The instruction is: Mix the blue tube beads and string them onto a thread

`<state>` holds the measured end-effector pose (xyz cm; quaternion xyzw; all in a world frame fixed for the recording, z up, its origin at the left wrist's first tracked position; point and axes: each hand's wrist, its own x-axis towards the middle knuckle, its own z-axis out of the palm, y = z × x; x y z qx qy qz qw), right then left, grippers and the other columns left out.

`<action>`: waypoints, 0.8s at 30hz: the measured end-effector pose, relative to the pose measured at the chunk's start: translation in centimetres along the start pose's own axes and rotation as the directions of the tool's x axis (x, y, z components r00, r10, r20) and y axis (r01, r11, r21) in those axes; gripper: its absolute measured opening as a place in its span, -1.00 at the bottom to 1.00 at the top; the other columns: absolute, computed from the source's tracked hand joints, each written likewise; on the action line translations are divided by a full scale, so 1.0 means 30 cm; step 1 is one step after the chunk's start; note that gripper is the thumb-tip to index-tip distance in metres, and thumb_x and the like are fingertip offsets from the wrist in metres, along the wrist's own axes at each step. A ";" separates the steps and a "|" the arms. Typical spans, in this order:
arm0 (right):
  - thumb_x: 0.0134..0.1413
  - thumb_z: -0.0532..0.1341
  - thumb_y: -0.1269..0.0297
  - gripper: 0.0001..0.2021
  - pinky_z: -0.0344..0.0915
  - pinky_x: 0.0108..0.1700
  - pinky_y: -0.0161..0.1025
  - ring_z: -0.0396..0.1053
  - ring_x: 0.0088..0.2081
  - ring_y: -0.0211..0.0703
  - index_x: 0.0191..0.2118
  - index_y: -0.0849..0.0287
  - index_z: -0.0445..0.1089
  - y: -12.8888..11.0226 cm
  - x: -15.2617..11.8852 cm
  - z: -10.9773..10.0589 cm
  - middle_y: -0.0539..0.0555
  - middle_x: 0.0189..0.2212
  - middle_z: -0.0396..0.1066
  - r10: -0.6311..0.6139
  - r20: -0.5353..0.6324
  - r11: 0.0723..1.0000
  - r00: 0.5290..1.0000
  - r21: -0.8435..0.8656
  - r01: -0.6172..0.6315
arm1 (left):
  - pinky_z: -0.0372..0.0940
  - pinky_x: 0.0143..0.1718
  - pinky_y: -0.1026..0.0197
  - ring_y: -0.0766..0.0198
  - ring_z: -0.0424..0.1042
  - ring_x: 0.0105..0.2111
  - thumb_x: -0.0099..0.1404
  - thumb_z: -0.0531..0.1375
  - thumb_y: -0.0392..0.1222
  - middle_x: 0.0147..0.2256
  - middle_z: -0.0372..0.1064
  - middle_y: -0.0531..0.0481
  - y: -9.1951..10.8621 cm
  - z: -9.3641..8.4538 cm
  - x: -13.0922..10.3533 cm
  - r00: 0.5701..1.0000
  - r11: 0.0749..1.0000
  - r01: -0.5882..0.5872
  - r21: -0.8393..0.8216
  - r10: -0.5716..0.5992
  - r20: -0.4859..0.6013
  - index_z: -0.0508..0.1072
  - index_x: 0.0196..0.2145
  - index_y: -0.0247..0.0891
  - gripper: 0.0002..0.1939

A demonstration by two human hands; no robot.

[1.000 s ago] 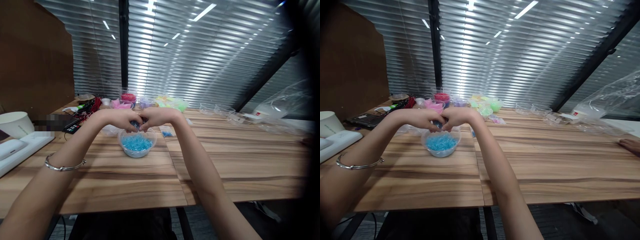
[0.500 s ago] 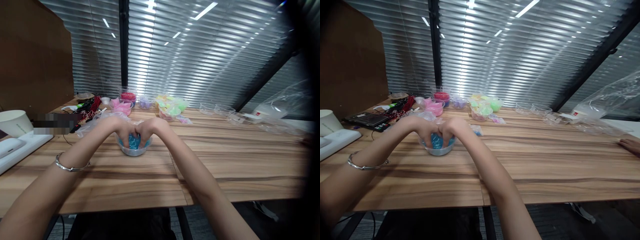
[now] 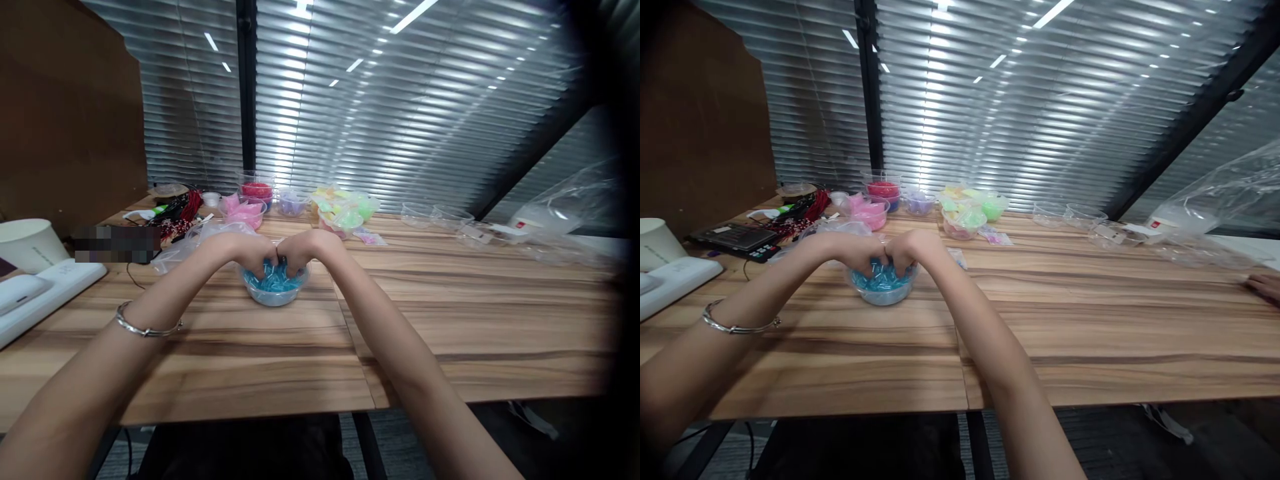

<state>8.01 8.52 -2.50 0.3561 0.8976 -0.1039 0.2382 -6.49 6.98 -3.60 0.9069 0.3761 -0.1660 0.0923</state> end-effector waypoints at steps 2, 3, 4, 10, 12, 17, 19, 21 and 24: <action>-0.10 0.30 0.28 -0.65 0.28 -0.41 -0.26 0.45 -0.33 -0.06 -0.10 0.20 0.48 0.007 -0.026 -0.012 0.12 -0.27 0.51 0.001 -0.024 1.000 1.000 0.009 -0.001 | 0.21 -0.32 0.31 0.24 0.41 -0.29 0.10 0.22 -0.25 -0.14 0.51 -0.01 0.012 -0.016 -0.007 0.999 0.999 -0.016 -0.030 0.015 -0.042 0.51 -0.05 -0.17 -0.59; -0.07 0.28 0.27 -0.68 0.28 -0.42 -0.28 0.45 -0.35 -0.09 -0.12 0.19 0.48 0.011 -0.039 -0.017 0.10 -0.28 0.51 -0.004 -0.033 1.000 0.999 0.022 0.004 | 0.22 -0.31 0.32 0.25 0.42 -0.28 0.12 0.21 -0.23 -0.13 0.51 -0.01 0.017 -0.024 -0.012 0.998 0.998 -0.025 -0.058 0.022 -0.062 0.51 -0.05 -0.18 -0.61; -0.04 0.27 0.27 -0.70 0.28 -0.43 -0.30 0.46 -0.36 -0.12 -0.13 0.19 0.48 0.014 -0.053 -0.023 0.09 -0.28 0.51 -0.015 -0.040 0.999 0.999 0.045 0.017 | 0.23 -0.32 0.32 0.26 0.43 -0.29 0.15 0.20 -0.22 -0.14 0.51 -0.01 0.019 -0.031 -0.017 0.997 0.995 -0.035 -0.094 0.028 -0.075 0.52 -0.06 -0.18 -0.63; 0.03 0.26 0.34 -0.76 0.30 -0.41 -0.37 0.47 -0.32 -0.18 -0.13 0.20 0.45 0.032 -0.093 -0.040 0.08 -0.25 0.52 -0.122 -0.164 0.967 0.979 0.201 0.154 | 0.30 -0.37 0.34 0.32 0.48 -0.38 0.22 0.18 -0.11 -0.18 0.52 -0.03 -0.016 -0.047 -0.034 0.995 0.933 -0.063 -0.353 0.030 -0.096 0.52 -0.08 -0.20 -0.68; 0.05 0.25 0.37 -0.75 0.31 -0.39 -0.38 0.47 -0.30 -0.19 -0.10 0.19 0.44 0.039 -0.097 -0.042 0.07 -0.24 0.51 -0.163 -0.208 0.953 0.964 0.221 0.208 | 0.33 -0.36 0.33 0.31 0.49 -0.37 0.23 0.19 -0.07 -0.16 0.52 -0.04 -0.035 -0.047 -0.039 0.993 0.912 -0.082 -0.402 0.041 -0.109 0.51 -0.08 -0.19 -0.67; 0.09 0.25 0.37 -0.73 0.37 -0.29 -0.37 0.49 -0.26 -0.21 -0.05 0.16 0.41 0.052 -0.110 -0.043 0.08 -0.13 0.47 -0.156 -0.245 0.912 0.957 0.336 0.234 | 0.38 -0.29 0.29 0.25 0.51 -0.30 0.22 0.22 0.00 -0.21 0.52 -0.04 -0.058 -0.055 -0.055 0.989 0.868 -0.106 -0.485 0.039 -0.146 0.53 -0.12 -0.19 -0.67; 0.09 0.25 0.36 -0.70 0.40 -0.28 -0.36 0.49 -0.25 -0.21 -0.02 0.16 0.39 0.058 -0.112 -0.041 0.09 -0.08 0.45 -0.154 -0.252 0.892 0.955 0.380 0.244 | 0.38 -0.28 0.29 0.24 0.50 -0.28 0.22 0.22 0.01 -0.19 0.52 -0.04 -0.058 -0.058 -0.060 0.988 0.844 -0.112 -0.524 0.036 -0.153 0.53 -0.11 -0.20 -0.66; 0.10 0.26 0.35 -0.69 0.42 -0.26 -0.35 0.49 -0.23 -0.21 -0.01 0.16 0.38 0.065 -0.111 -0.039 0.10 -0.04 0.43 -0.166 -0.257 0.874 0.952 0.408 0.262 | 0.37 -0.26 0.28 0.24 0.49 -0.26 0.22 0.22 0.01 -0.17 0.51 -0.06 -0.057 -0.062 -0.065 0.988 0.824 -0.112 -0.555 0.031 -0.153 0.53 -0.10 -0.20 -0.65; 0.09 0.27 0.33 -0.66 0.44 -0.23 -0.33 0.48 -0.20 -0.20 0.01 0.14 0.37 0.077 -0.107 -0.034 0.10 0.01 0.39 -0.179 -0.255 0.848 0.950 0.450 0.281 | 0.35 -0.23 0.28 0.23 0.48 -0.21 0.22 0.22 0.03 -0.11 0.48 -0.06 -0.058 -0.065 -0.071 0.988 0.832 -0.102 -0.545 0.020 -0.154 0.52 -0.07 -0.18 -0.63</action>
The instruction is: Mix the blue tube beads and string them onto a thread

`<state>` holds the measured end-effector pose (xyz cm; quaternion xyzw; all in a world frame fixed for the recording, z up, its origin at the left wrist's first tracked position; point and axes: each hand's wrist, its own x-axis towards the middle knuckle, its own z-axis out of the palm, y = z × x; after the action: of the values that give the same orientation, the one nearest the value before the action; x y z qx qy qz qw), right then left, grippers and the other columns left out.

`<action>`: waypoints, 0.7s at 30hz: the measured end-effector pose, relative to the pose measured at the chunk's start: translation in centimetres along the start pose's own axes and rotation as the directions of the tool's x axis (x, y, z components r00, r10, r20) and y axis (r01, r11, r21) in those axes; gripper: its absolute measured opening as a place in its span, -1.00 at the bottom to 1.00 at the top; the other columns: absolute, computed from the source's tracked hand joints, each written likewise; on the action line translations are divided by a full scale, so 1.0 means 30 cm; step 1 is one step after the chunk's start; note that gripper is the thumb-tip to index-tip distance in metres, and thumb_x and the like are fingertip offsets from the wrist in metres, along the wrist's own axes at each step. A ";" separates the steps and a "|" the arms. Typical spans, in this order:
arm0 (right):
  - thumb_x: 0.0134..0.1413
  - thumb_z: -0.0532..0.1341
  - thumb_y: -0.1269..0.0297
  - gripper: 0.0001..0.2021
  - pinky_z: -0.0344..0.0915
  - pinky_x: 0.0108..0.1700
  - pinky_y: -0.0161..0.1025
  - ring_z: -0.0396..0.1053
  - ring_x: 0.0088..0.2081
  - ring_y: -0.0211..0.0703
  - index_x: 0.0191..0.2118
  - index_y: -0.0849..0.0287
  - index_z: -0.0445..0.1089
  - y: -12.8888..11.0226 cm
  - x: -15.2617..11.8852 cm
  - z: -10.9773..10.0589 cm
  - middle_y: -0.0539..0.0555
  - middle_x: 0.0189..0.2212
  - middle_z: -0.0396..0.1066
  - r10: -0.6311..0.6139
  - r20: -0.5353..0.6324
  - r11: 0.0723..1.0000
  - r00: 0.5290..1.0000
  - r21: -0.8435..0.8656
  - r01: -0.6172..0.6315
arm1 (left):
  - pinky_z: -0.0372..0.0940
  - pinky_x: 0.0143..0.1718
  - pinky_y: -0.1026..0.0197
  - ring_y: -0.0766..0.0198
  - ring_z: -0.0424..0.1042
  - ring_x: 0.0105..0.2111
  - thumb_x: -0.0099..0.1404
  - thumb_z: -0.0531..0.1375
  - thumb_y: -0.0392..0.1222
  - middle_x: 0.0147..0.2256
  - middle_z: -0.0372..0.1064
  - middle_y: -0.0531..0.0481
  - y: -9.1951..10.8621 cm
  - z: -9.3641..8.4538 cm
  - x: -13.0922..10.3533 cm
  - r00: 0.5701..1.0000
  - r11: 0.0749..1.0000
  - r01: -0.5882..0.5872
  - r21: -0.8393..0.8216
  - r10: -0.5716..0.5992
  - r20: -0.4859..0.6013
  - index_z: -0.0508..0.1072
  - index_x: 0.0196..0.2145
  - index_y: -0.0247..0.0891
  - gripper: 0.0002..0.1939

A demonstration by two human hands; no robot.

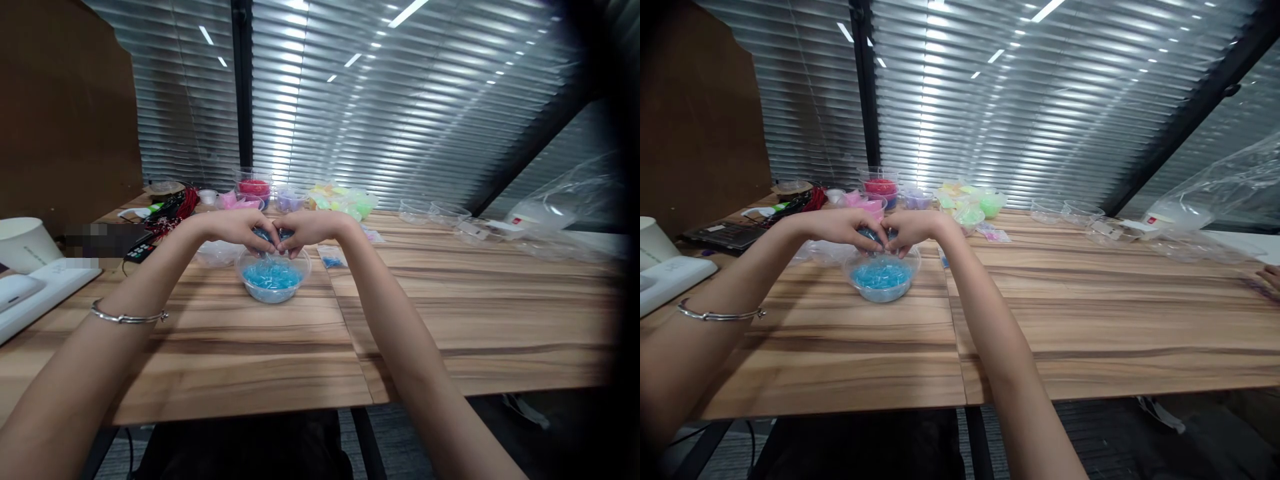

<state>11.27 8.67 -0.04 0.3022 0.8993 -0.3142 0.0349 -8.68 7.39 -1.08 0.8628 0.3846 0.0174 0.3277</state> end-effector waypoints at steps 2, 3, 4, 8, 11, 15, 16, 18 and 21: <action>0.07 0.27 0.33 -0.64 0.46 -0.21 -0.31 0.47 -0.16 -0.17 0.02 0.12 0.37 0.006 -0.001 -0.001 0.11 0.05 0.36 -0.003 0.012 0.999 1.000 0.041 0.003 | 0.35 -0.19 0.28 0.23 0.46 -0.17 0.22 0.22 0.04 -0.07 0.46 -0.05 0.000 -0.001 -0.003 1.000 1.000 0.001 0.026 -0.001 0.001 0.51 -0.05 -0.16 -0.61; 0.08 0.27 0.34 -0.64 0.47 -0.21 -0.31 0.46 -0.14 -0.16 0.03 0.13 0.37 0.008 -0.002 -0.001 0.11 0.05 0.35 -0.003 0.021 0.998 1.000 0.057 0.001 | 0.35 -0.18 0.28 0.23 0.46 -0.15 0.22 0.22 0.04 -0.05 0.46 -0.04 -0.001 -0.001 -0.004 1.000 1.000 0.001 0.023 -0.001 0.005 0.50 -0.04 -0.15 -0.61; 0.08 0.27 0.34 -0.64 0.47 -0.20 -0.30 0.46 -0.13 -0.15 0.03 0.14 0.36 0.009 -0.002 -0.001 0.12 0.05 0.36 0.000 0.033 0.997 0.999 0.071 -0.003 | 0.35 -0.17 0.28 0.23 0.46 -0.15 0.23 0.21 0.03 -0.03 0.45 -0.04 -0.003 0.000 -0.004 1.000 1.000 0.004 0.006 -0.004 0.013 0.49 -0.03 -0.14 -0.61; 0.11 0.24 0.37 -0.66 0.47 -0.19 -0.29 0.48 -0.16 -0.16 0.03 0.18 0.33 0.007 0.001 0.006 0.14 -0.01 0.40 0.033 0.101 0.992 0.994 0.120 -0.045 | 0.37 -0.16 0.28 0.23 0.47 -0.15 0.25 0.19 0.03 -0.02 0.45 -0.04 -0.017 0.005 0.003 0.997 0.998 0.009 -0.055 -0.004 0.078 0.46 0.01 -0.13 -0.60; 0.10 0.25 0.39 -0.66 0.47 -0.20 -0.29 0.49 -0.19 -0.16 0.01 0.19 0.32 0.003 0.008 0.013 0.13 -0.07 0.43 0.053 0.158 0.985 0.986 0.155 -0.078 | 0.35 -0.12 0.28 0.21 0.44 -0.09 0.25 0.20 0.04 -0.01 0.45 -0.05 -0.028 0.004 0.010 0.992 1.000 -0.012 -0.023 0.015 0.127 0.44 0.03 -0.13 -0.57; 0.07 0.26 0.36 -0.69 0.44 -0.22 -0.29 0.48 -0.16 -0.13 -0.03 0.17 0.33 -0.003 0.013 0.014 0.12 -0.07 0.43 0.112 0.165 0.991 0.980 0.058 -0.123 | 0.31 -0.09 0.28 0.20 0.42 -0.06 0.24 0.20 0.01 0.05 0.41 -0.05 -0.029 -0.002 0.010 0.983 1.000 -0.012 0.021 0.008 0.184 0.41 0.07 -0.12 -0.55; 0.05 0.28 0.31 -0.69 0.43 -0.24 -0.28 0.48 -0.16 -0.11 -0.05 0.16 0.34 -0.004 0.015 0.014 0.11 -0.08 0.44 0.131 0.162 0.991 0.978 0.010 -0.134 | 0.30 -0.09 0.29 0.21 0.41 -0.06 0.23 0.20 0.00 0.06 0.40 -0.04 -0.025 -0.001 0.009 0.981 0.999 -0.012 0.046 0.003 0.193 0.40 0.07 -0.12 -0.54; -0.01 0.33 0.17 -0.64 0.40 -0.27 -0.27 0.48 -0.18 -0.08 -0.09 0.16 0.35 -0.008 0.027 0.018 0.10 -0.12 0.46 0.154 0.159 0.986 0.975 -0.092 -0.141 | 0.28 -0.11 0.30 0.21 0.42 -0.09 0.21 0.21 -0.03 0.06 0.40 -0.02 -0.009 0.006 0.005 0.981 0.991 -0.012 0.133 -0.014 0.196 0.42 0.06 -0.10 -0.54; -0.21 0.40 0.00 -0.50 0.37 -0.30 -0.26 0.47 -0.22 -0.04 -0.13 0.14 0.39 -0.016 0.064 0.043 0.07 -0.20 0.49 0.187 0.201 0.961 0.962 -0.242 -0.136 | 0.26 -0.23 0.30 0.19 0.44 -0.21 0.09 0.27 -0.02 -0.07 0.49 -0.01 0.023 0.036 0.006 0.986 0.951 0.041 0.306 -0.088 0.142 0.50 -0.02 -0.11 -0.54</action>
<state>9.27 8.61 -1.29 0.3319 0.8917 -0.2381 0.1950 -7.79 6.57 -1.58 0.8885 0.3842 -0.1188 0.2209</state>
